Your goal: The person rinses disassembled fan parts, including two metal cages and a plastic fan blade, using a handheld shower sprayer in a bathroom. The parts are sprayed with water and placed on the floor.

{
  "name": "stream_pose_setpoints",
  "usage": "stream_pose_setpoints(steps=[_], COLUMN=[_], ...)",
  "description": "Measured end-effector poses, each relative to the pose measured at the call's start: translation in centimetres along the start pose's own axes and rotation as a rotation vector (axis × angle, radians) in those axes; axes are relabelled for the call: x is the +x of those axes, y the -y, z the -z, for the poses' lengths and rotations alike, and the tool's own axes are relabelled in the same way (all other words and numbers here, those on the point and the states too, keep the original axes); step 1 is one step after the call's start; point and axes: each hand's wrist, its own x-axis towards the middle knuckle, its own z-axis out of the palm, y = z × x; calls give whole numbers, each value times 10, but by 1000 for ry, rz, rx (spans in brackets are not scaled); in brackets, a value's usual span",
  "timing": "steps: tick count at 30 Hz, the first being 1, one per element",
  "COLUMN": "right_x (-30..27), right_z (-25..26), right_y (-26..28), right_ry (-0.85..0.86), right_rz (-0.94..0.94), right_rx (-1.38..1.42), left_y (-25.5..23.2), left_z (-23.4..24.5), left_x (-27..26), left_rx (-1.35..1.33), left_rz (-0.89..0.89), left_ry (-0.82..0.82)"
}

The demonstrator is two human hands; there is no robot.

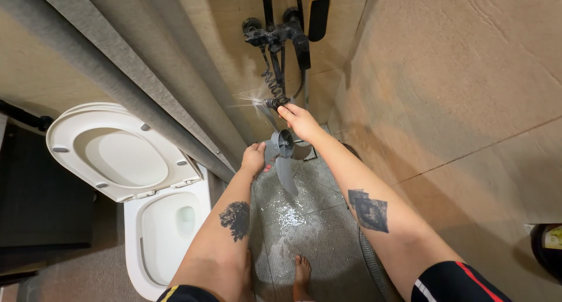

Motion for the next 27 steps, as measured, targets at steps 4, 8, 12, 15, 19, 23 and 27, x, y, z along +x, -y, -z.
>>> stream_pose_setpoints(steps=[4,8,12,15,19,23,27], right_x=[-7,-23,-35,-42,-45,-42,-39], right_z=[15,35,49,49,39,34,36], right_y=[-2,-10,-15,-15,-10,-5,-6], right_ry=[33,118,194,229,110,199,121], right_rz=[-133,-110,-211,-172,-179,-180,-182], right_rx=[-300,-528,-839,-856,-666,-638,-714], left_y=[2,-1,2,8,20,29,33], left_z=[6,23,48,63,71,62,51], left_x=[8,17,21,25,30,30,30], left_rx=[-98,-112,-158,-206,-302,-417,-507], left_rz=[-37,-15,-10,-42,-65,-45,-15], left_ry=[-23,-63,-47,-95,-76,-67,-82])
